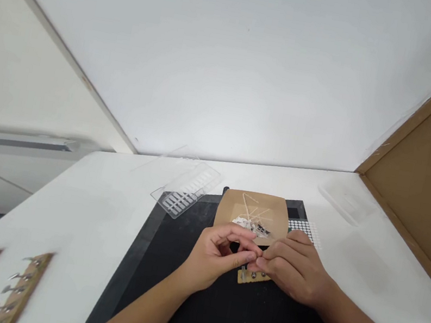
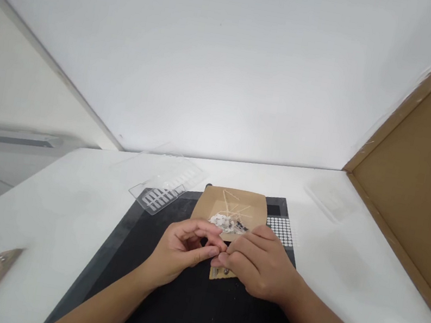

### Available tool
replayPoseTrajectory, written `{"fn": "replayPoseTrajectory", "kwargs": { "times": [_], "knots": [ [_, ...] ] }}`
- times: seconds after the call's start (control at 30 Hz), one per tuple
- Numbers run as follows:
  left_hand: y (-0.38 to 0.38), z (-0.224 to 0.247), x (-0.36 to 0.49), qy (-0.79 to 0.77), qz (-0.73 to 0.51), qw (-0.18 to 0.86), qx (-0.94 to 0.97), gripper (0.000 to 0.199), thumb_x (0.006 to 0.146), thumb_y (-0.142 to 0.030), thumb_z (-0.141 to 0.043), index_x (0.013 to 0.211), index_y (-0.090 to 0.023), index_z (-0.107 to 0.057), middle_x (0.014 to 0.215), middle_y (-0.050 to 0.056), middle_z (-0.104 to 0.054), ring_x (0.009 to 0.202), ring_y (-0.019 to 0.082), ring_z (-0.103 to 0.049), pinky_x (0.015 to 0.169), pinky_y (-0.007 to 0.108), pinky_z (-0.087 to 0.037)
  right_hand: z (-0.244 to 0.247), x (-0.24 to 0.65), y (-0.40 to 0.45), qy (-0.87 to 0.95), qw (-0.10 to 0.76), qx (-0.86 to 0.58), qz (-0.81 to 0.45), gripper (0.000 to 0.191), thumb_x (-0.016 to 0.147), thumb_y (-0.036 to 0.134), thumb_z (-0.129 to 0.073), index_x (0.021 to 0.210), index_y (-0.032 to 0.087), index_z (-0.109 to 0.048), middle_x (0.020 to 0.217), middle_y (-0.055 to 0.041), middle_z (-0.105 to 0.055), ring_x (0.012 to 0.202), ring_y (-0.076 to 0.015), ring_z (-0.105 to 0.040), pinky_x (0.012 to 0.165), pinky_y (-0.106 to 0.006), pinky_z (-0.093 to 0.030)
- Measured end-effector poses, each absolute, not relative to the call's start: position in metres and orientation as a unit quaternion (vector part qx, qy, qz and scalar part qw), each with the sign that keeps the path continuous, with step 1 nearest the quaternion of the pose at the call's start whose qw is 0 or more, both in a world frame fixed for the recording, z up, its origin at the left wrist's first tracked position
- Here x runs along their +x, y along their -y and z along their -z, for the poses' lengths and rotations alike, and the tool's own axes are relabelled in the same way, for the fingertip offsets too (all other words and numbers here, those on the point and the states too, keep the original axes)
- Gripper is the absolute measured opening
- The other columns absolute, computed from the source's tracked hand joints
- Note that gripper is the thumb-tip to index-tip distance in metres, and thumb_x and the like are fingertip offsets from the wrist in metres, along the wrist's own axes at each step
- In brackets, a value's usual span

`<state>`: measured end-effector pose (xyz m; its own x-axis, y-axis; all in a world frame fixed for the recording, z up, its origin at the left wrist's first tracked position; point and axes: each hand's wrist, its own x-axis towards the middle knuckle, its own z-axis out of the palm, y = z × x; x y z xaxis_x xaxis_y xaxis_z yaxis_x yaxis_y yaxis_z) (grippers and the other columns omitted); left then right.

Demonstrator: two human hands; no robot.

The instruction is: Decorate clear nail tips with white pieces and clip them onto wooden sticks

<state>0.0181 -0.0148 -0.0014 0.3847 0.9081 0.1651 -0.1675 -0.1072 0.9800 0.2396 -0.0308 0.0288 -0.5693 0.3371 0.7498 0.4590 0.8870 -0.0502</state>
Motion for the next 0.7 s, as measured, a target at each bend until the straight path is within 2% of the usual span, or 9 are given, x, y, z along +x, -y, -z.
{"fn": "replayPoseTrajectory", "kwargs": {
  "times": [0.1,0.3,0.5,0.7],
  "knots": [
    [0.015,0.004,0.019,-0.304,-0.457,0.594,0.588,0.034,0.083,-0.034,-0.088,0.109,-0.014,-0.077,0.086,0.011,-0.083,0.071,0.019,-0.076,0.064,0.027,-0.061,-0.029,0.24,0.031,0.882,0.406,-0.228,0.075,0.02,0.099,0.015,-0.071,0.083,0.021,-0.062,0.078,0.0041,-0.071,0.066,-0.0109,-0.06,0.069,-0.033,-0.037],
    [0.016,0.007,0.018,-0.335,-0.414,0.596,0.601,0.039,0.08,-0.037,-0.09,0.107,-0.014,-0.075,0.081,0.011,-0.083,0.067,0.02,-0.077,0.052,0.023,-0.053,-0.022,0.243,0.028,0.883,0.403,-0.237,0.046,0.023,0.101,0.022,-0.072,0.082,0.021,-0.059,0.074,0.0042,-0.069,0.064,-0.0111,-0.058,0.07,-0.032,-0.036],
    [0.016,0.002,0.018,-0.368,-0.409,0.568,0.612,0.039,0.079,-0.039,-0.09,0.104,-0.014,-0.073,0.072,0.007,-0.08,0.052,0.012,-0.064,0.044,0.019,-0.039,-0.014,0.242,0.023,0.855,0.44,-0.273,0.013,0.019,0.097,0.031,-0.078,0.093,0.021,-0.062,0.08,0.0035,-0.072,0.072,-0.0122,-0.065,0.076,-0.032,-0.039],
    [0.014,0.004,0.019,-0.379,-0.408,0.56,0.613,0.038,0.079,-0.042,-0.09,0.097,-0.014,-0.072,0.071,0.008,-0.079,0.048,0.009,-0.057,0.044,0.019,-0.036,-0.013,0.241,0.023,0.853,0.436,-0.285,-0.026,0.012,0.099,0.03,-0.075,0.099,0.023,-0.066,0.078,0.0042,-0.071,0.072,-0.0134,-0.065,0.076,-0.033,-0.038]
  ]
}}
